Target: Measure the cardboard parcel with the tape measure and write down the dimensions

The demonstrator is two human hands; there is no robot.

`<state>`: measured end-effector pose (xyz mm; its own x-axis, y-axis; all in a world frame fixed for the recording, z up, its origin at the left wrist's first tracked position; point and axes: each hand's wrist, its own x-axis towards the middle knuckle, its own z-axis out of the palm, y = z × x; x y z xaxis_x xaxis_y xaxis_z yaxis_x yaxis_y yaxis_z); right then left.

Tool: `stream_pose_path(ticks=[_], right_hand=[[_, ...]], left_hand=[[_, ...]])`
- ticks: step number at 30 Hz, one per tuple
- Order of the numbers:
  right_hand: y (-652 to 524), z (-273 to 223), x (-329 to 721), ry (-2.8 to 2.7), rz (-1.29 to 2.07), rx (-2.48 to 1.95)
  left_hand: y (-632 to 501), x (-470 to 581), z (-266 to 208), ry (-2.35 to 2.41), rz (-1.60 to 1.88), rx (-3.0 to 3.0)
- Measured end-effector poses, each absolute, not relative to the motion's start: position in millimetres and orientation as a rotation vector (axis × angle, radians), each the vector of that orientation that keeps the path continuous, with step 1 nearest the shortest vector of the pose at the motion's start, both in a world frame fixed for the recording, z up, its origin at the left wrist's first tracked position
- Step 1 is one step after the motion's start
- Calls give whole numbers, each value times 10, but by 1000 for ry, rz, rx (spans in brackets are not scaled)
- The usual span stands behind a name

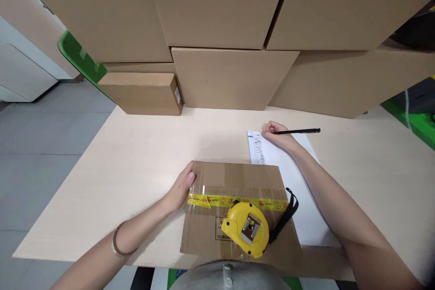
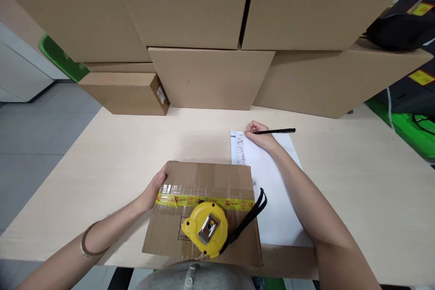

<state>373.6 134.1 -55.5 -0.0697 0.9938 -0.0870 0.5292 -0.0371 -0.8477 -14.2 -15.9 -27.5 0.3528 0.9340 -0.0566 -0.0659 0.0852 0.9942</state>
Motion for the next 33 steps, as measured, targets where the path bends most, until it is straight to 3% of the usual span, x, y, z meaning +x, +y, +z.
stream_pose_path(ticks=[6,17,27,29,33], right_hand=[[1195,-280,3762,-1761,1002,-1664],[335,-45,3831,-2121,839,-2185],[31,338,3523,-2079,293,-2342],[-196,529,3380,-2044,200,-2242],[-660,761,3018,-2156,364,-1537]], left_hand=[[-163,-143,-269,934,922,1243],[-226,-111,-174,974,999,1246],[-184,-120,-91,910,1087,1490],[-177,-111,-75,896,1089,1496],[-176,-113,-115,903,1091,1489]])
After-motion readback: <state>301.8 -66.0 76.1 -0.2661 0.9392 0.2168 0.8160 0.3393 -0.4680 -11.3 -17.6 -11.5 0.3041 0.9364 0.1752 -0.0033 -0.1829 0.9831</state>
